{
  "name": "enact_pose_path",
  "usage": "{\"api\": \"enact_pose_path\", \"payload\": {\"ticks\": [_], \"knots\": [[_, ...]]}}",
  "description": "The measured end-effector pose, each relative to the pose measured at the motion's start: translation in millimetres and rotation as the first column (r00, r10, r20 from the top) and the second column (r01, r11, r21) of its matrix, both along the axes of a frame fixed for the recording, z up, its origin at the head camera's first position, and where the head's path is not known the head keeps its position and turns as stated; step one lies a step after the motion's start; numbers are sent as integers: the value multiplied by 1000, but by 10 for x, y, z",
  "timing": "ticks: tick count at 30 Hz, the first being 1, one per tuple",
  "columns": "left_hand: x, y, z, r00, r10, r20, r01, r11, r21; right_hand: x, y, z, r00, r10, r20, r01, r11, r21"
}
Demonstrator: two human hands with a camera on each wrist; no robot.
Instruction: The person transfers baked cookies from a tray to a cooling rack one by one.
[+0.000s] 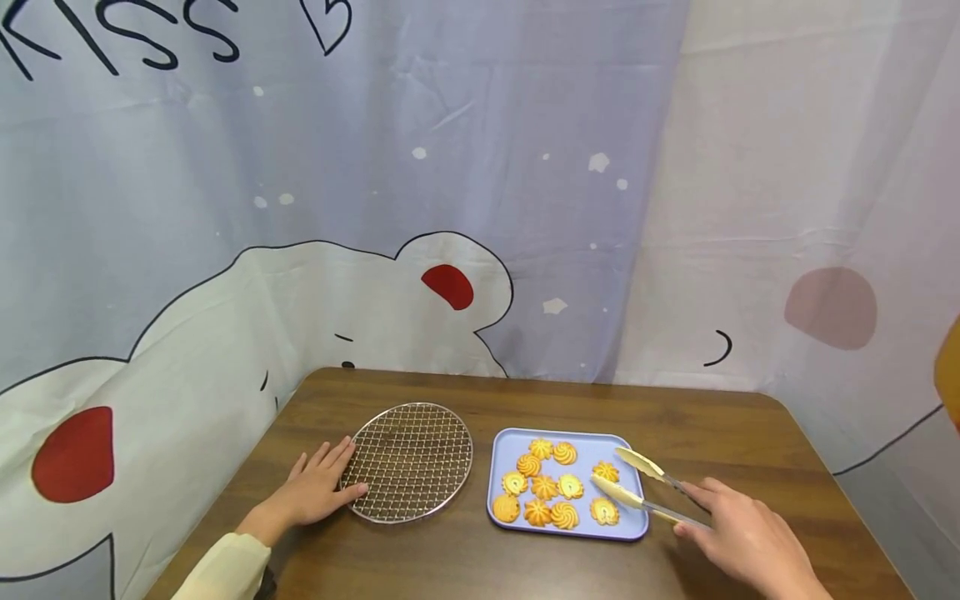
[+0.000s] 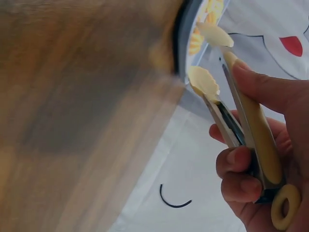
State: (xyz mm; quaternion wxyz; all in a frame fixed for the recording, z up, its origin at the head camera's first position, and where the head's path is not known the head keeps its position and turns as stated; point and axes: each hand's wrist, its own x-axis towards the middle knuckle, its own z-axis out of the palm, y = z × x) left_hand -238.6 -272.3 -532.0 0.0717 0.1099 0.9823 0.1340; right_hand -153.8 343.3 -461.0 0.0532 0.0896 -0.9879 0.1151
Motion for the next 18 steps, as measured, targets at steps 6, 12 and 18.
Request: {"api": "enact_pose_path", "payload": {"ticks": [6,12,18], "knots": [[-7,9,1,1000,6,5,-6,1000,-1,-70,-59,110,998,38,51,-40,998,39],[2,23,11,1000,4,7,-4,1000,1,-127,-68,165,997,52,64,-56,997,59],[11,29,38,1000,1,11,-1,1000,4,-154,-57,163,996,51,79,-55,997,55]]}}
